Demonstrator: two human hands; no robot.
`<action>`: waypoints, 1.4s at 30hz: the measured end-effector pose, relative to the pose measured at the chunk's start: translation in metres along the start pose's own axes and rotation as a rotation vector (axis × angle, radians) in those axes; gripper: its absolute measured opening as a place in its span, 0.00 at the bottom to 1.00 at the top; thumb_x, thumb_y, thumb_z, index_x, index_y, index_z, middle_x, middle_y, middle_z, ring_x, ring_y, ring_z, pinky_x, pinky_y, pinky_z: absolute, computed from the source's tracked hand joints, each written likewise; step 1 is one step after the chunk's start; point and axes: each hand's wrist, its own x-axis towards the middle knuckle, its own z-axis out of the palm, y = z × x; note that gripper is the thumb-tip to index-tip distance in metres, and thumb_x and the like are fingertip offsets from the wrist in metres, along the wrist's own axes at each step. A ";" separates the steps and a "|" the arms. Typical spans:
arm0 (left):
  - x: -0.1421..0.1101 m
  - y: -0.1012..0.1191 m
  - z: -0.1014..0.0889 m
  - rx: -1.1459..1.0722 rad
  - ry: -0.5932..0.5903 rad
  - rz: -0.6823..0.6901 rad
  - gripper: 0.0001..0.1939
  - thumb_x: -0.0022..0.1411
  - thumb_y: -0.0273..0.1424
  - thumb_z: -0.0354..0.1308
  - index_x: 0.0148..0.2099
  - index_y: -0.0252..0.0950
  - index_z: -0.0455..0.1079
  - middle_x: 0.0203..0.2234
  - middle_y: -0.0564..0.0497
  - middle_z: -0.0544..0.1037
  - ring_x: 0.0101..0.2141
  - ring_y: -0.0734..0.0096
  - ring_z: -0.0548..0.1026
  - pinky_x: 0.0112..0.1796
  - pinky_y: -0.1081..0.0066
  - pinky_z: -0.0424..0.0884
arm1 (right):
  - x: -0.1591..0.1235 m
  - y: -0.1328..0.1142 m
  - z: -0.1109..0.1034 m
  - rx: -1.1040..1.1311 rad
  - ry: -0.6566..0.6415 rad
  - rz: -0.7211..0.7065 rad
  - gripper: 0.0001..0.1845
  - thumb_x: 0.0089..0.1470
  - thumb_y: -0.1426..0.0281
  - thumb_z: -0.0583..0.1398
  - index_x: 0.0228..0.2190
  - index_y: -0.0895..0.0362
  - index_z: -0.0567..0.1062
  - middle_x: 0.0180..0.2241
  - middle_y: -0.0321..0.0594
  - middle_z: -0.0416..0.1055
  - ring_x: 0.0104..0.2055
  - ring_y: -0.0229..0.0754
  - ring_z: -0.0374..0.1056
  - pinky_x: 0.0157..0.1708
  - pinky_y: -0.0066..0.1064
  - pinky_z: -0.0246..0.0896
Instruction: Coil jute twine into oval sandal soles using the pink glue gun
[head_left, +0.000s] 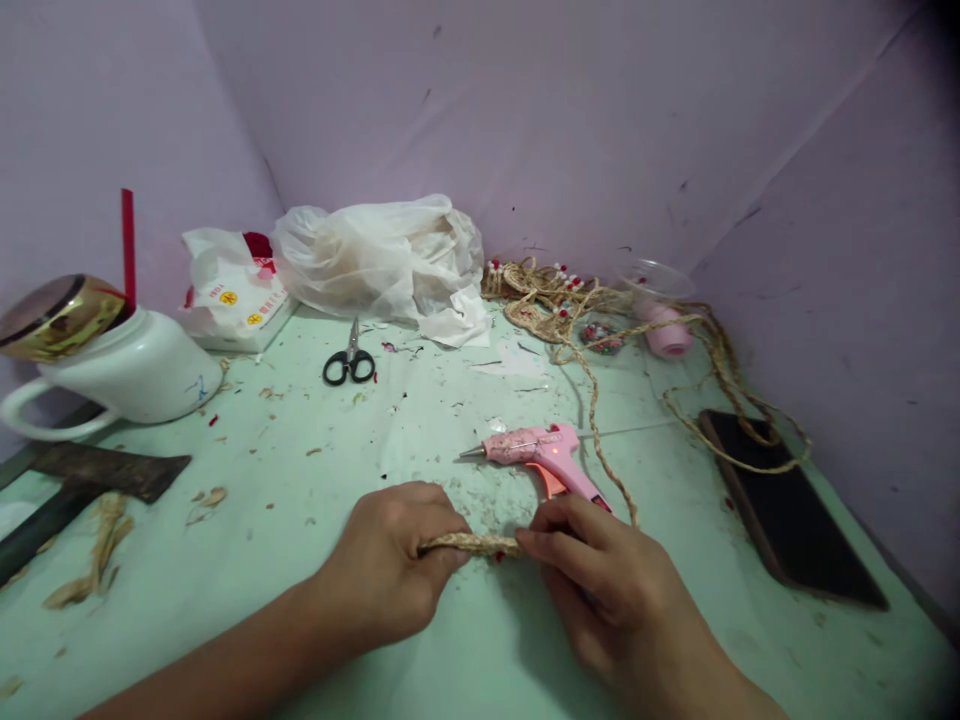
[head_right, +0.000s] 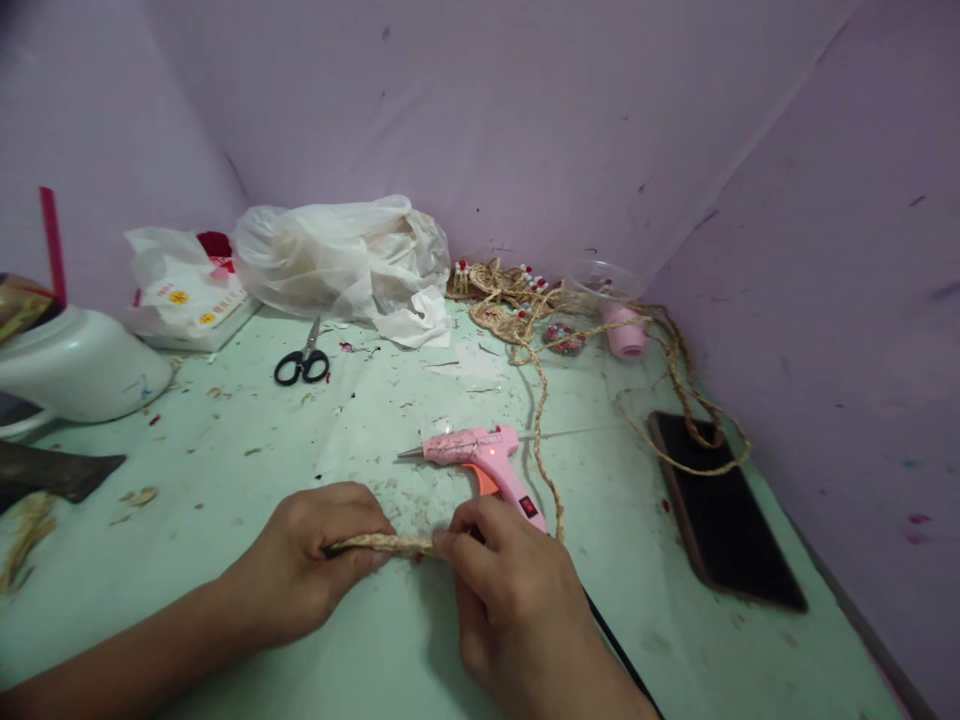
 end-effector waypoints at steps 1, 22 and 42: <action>-0.001 0.000 0.000 0.008 0.004 0.005 0.10 0.56 0.25 0.52 0.27 0.37 0.72 0.21 0.53 0.72 0.26 0.72 0.71 0.27 0.73 0.66 | 0.000 0.000 0.001 -0.022 0.006 -0.008 0.17 0.49 0.83 0.51 0.34 0.58 0.77 0.29 0.44 0.72 0.27 0.41 0.69 0.23 0.30 0.65; -0.004 0.003 -0.002 0.672 0.226 0.513 0.14 0.54 0.20 0.53 0.44 0.30 0.68 0.36 0.42 0.72 0.39 0.57 0.65 0.45 0.51 0.62 | -0.001 0.001 0.009 0.029 -0.025 0.112 0.18 0.52 0.82 0.52 0.40 0.57 0.76 0.31 0.43 0.72 0.30 0.42 0.70 0.27 0.32 0.67; 0.001 0.000 -0.015 0.545 0.050 0.463 0.10 0.59 0.26 0.52 0.42 0.31 0.69 0.33 0.46 0.73 0.37 0.61 0.67 0.51 0.48 0.55 | 0.007 -0.005 0.029 -0.152 -0.017 -0.036 0.15 0.52 0.79 0.56 0.42 0.61 0.73 0.39 0.46 0.75 0.36 0.50 0.70 0.28 0.39 0.68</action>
